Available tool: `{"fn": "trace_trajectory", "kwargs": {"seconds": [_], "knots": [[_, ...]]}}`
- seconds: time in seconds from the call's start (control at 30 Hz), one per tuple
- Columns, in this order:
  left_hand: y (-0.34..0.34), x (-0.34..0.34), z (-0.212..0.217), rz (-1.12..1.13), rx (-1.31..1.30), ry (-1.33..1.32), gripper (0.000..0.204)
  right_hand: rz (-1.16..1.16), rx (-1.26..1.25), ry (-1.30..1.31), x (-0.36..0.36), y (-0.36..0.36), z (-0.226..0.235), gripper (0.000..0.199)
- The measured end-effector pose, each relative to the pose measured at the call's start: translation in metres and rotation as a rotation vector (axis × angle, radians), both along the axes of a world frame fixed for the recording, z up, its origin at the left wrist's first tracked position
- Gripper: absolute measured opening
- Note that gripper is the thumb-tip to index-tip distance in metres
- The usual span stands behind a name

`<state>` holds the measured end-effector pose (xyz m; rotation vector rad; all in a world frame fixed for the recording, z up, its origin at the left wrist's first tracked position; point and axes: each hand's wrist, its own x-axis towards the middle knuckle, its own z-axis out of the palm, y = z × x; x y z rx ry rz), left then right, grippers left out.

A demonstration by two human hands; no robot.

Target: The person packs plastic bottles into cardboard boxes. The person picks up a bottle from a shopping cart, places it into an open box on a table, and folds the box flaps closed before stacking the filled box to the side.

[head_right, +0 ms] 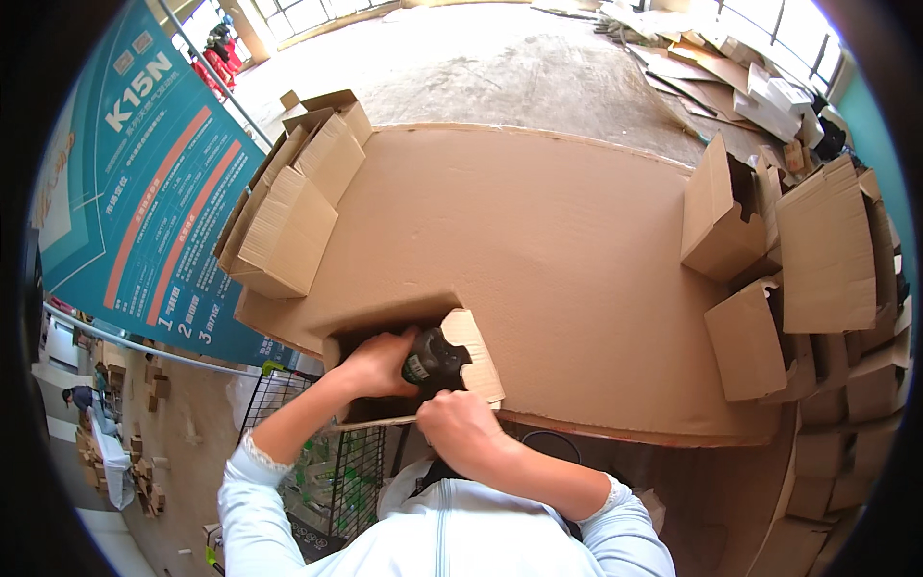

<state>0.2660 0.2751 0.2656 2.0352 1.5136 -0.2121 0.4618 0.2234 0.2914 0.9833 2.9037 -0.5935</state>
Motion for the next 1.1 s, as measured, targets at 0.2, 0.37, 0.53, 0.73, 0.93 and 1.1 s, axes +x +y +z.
{"fn": "trace_trajectory", "kwargs": {"seconds": [0.2, 0.37, 0.53, 0.73, 0.93, 1.1], "knots": [[0.022, 0.003, -0.107, -0.311, -0.016, 0.304, 0.052, -0.028, 0.218, 0.123, -0.019, -0.021, -0.007, 0.005], [0.016, 0.013, -0.113, -0.376, 0.232, 0.304, 0.021, -0.051, 0.239, 0.1, -0.02, -0.019, -0.012, 0.013], [0.007, 0.0, -0.095, -0.317, 0.335, 0.31, 0.011, -0.064, 0.125, 0.035, -0.02, -0.011, -0.006, 0.01], [-0.052, -0.101, 0.079, 0.103, 0.346, -0.507, 0.041, -0.09, 0.011, 0.093, -0.019, 0.005, 0.01, 0.011], [-0.258, -0.286, 0.017, 1.267, 0.974, -0.791, 0.034, -0.162, -0.072, 0.173, -0.036, 0.007, 0.027, 0.013], [-0.369, -0.332, -0.203, 1.65, 0.286, -0.259, 0.041, -0.199, -0.086, 0.132, -0.043, 0.006, 0.029, 0.012]]}}
